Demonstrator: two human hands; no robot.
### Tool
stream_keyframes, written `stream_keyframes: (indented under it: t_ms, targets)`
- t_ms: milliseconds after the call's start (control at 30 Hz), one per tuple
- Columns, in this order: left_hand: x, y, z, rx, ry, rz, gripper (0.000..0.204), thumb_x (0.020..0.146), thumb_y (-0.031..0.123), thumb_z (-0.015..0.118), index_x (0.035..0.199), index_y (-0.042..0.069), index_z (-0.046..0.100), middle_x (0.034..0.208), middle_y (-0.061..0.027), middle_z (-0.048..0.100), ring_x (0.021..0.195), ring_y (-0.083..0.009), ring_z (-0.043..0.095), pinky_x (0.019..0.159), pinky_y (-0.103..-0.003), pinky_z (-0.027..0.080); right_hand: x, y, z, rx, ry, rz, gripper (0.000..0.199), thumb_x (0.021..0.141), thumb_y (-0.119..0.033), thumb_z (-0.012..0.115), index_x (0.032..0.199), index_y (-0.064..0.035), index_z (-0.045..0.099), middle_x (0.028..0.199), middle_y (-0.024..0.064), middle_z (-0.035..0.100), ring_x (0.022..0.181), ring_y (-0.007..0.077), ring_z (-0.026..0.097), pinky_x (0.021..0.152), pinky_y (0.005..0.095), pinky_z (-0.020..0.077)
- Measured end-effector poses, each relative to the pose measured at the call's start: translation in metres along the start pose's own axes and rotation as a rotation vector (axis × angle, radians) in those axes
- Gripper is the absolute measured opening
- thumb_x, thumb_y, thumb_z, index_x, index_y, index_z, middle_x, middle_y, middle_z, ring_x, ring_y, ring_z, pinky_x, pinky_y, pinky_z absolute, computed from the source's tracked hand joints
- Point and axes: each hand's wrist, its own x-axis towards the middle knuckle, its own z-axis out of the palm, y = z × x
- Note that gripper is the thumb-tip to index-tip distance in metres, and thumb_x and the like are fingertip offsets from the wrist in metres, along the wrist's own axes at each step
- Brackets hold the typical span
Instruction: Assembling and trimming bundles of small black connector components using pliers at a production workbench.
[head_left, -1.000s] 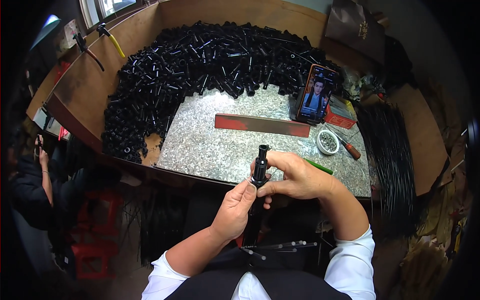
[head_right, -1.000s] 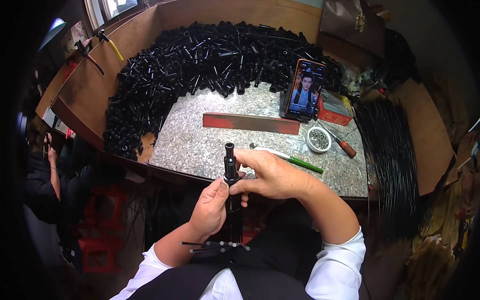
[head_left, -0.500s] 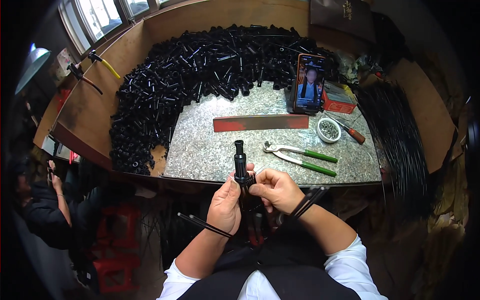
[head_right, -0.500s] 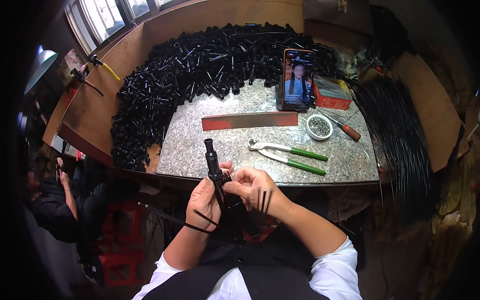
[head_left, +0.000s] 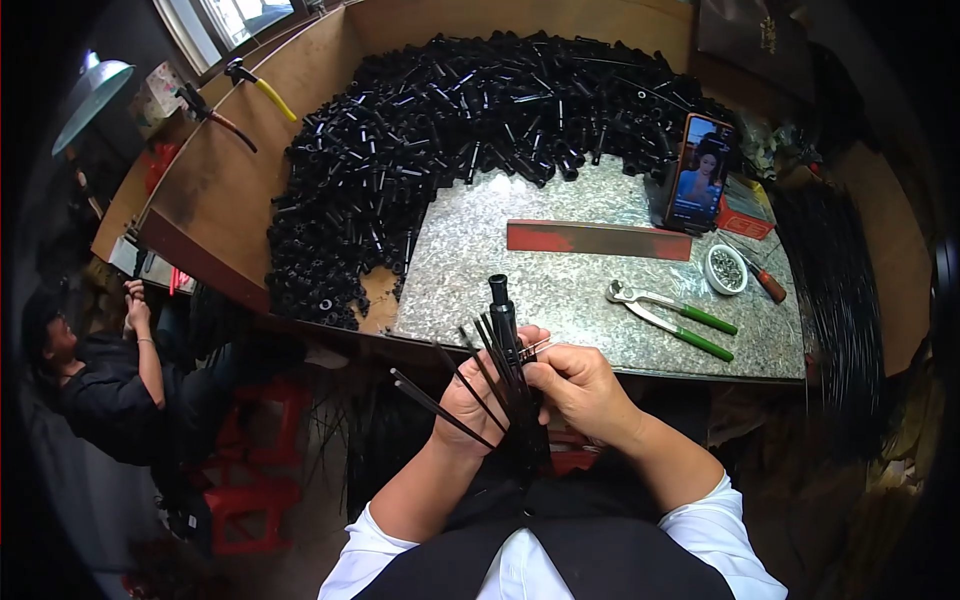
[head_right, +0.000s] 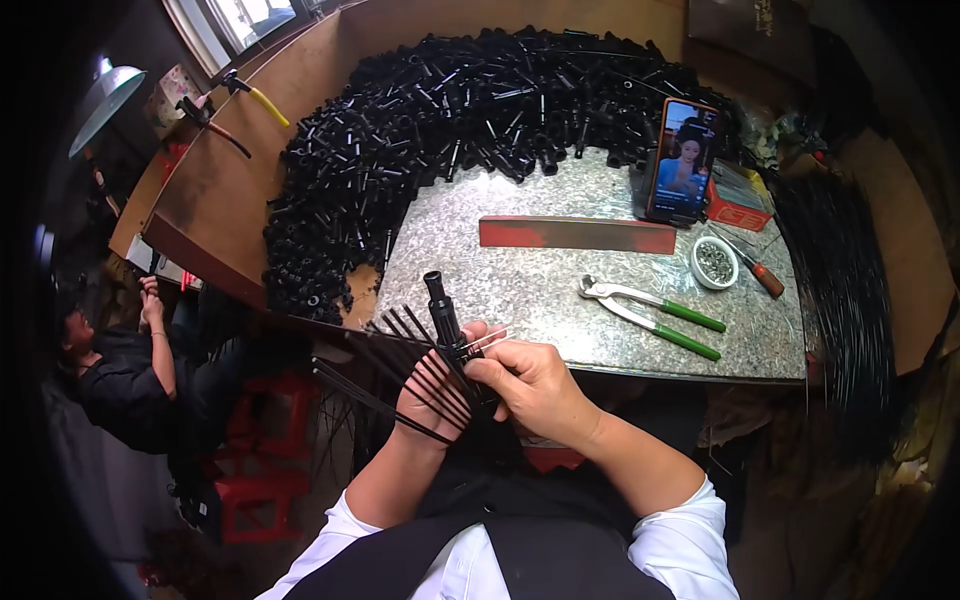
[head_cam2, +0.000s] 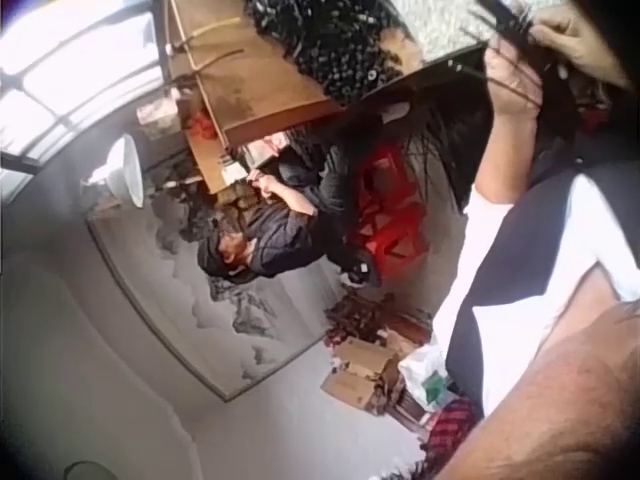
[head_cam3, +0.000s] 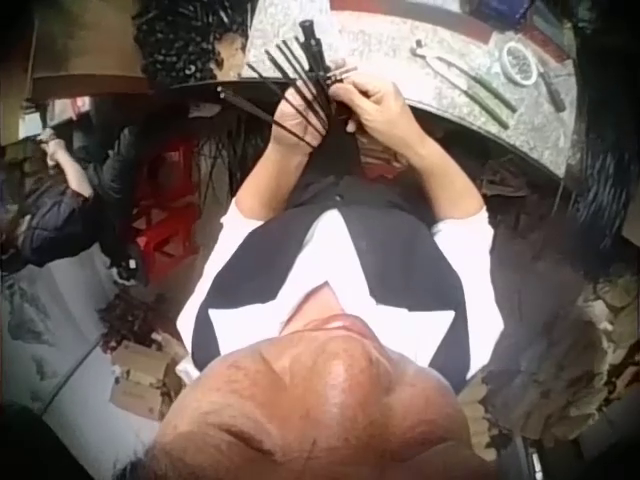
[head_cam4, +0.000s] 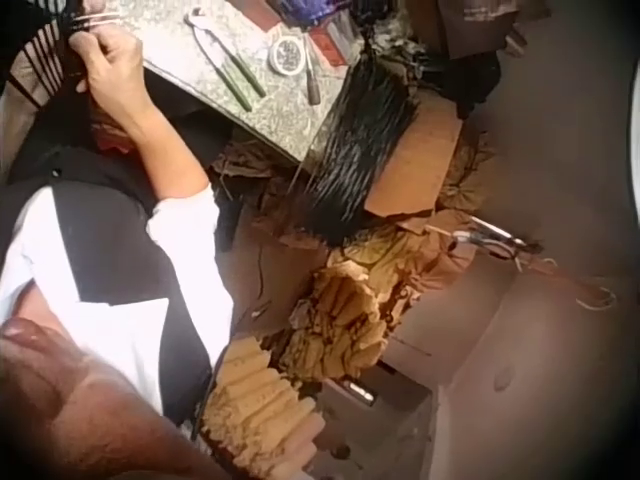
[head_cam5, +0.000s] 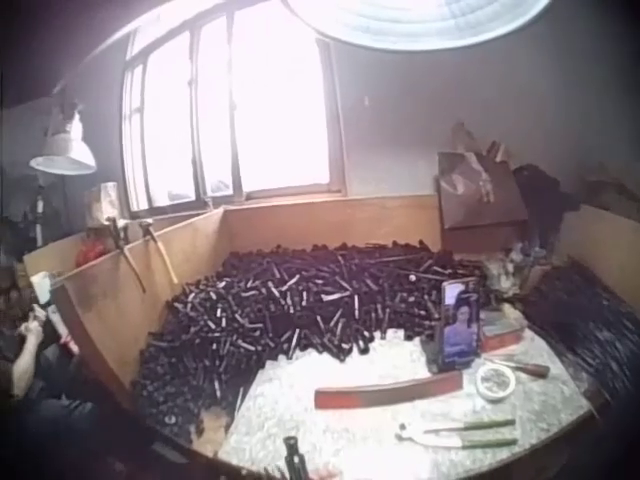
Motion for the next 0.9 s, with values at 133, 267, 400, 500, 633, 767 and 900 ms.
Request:
stream_keyframes:
  t_ms: [133, 267, 400, 500, 633, 767, 900]
  targets:
    - [-0.008, 0.008, -0.002, 0.095, -0.043, 0.01, 0.038, 0.096, 0.022, 0.048, 0.128, 0.001, 0.048, 0.138, -0.016, 0.043, 0.103, -0.0285, 0.06, 0.067, -0.041, 0.058, -0.002, -0.009, 0.005, 0.02, -0.103, 0.022, 0.024, 0.095, -0.02, 0.057, 0.085, 0.0005, 0.063, 0.07, 0.0011, 0.059, 0.054, 0.0074, 0.058, 0.049, 0.0208, 0.0481]
    - [-0.015, 0.002, 0.011, 0.154, -0.144, 0.048, 0.036, 0.096, 0.018, 0.048, 0.127, 0.001, 0.051, 0.14, -0.0185, 0.041, 0.099, -0.0309, 0.062, 0.068, -0.042, 0.058, -0.012, -0.008, -0.002, 0.091, -0.234, 0.01, 0.03, 0.096, -0.027, 0.055, 0.082, -0.0014, 0.062, 0.07, 0.0005, 0.059, 0.056, 0.0073, 0.058, 0.051, 0.0218, 0.0486]
    - [-0.022, -0.007, 0.027, 0.207, -0.16, 0.003, 0.04, 0.094, 0.022, 0.05, 0.126, -0.002, 0.052, 0.138, -0.0228, 0.043, 0.14, -0.0324, 0.024, 0.111, -0.044, 0.033, -0.033, -0.009, -0.009, 0.079, -0.217, -0.018, 0.028, 0.096, -0.026, 0.056, 0.083, -0.0027, 0.065, 0.069, -0.0017, 0.057, 0.055, 0.0054, 0.054, 0.051, 0.0206, 0.0469]
    - [-0.02, -0.018, 0.033, 0.256, -0.235, 0.007, 0.041, 0.095, 0.023, 0.05, 0.126, -0.003, 0.051, 0.139, -0.021, 0.043, 0.139, -0.0312, 0.026, 0.109, -0.045, 0.036, -0.049, -0.007, -0.017, 0.124, -0.213, -0.047, 0.027, 0.096, -0.025, 0.055, 0.085, -0.0028, 0.064, 0.069, -0.0023, 0.056, 0.054, 0.0052, 0.053, 0.051, 0.0206, 0.047]
    - [-0.015, -0.031, 0.049, 0.129, 0.014, -0.014, 0.05, 0.093, 0.02, 0.057, 0.131, -0.006, 0.04, 0.132, -0.0161, 0.048, 0.096, -0.0244, 0.065, 0.068, -0.04, 0.06, -0.06, -0.011, -0.026, 0.098, -0.2, -0.056, 0.022, 0.097, -0.021, 0.053, 0.089, -0.0021, 0.061, 0.074, -0.0009, 0.058, 0.06, 0.006, 0.056, 0.056, 0.0206, 0.0476]
    - [-0.015, -0.033, 0.05, 0.19, -0.094, -0.018, 0.052, 0.093, 0.024, 0.057, 0.132, -0.006, 0.041, 0.136, -0.0162, 0.046, 0.099, -0.0244, 0.063, 0.068, -0.039, 0.06, -0.064, -0.012, -0.03, 0.095, -0.199, -0.063, 0.019, 0.096, -0.018, 0.054, 0.089, -0.0013, 0.06, 0.077, -0.0006, 0.056, 0.062, 0.006, 0.056, 0.057, 0.0202, 0.0475]
    - [-0.013, -0.031, 0.048, 0.198, -0.192, -0.025, 0.052, 0.093, 0.024, 0.058, 0.132, -0.006, 0.042, 0.14, -0.0163, 0.042, 0.098, -0.0243, 0.063, 0.067, -0.037, 0.059, -0.06, -0.01, -0.03, 0.102, -0.222, -0.077, 0.019, 0.096, -0.017, 0.055, 0.087, -0.0016, 0.059, 0.076, -0.0006, 0.056, 0.062, 0.0061, 0.056, 0.057, 0.0203, 0.0475]
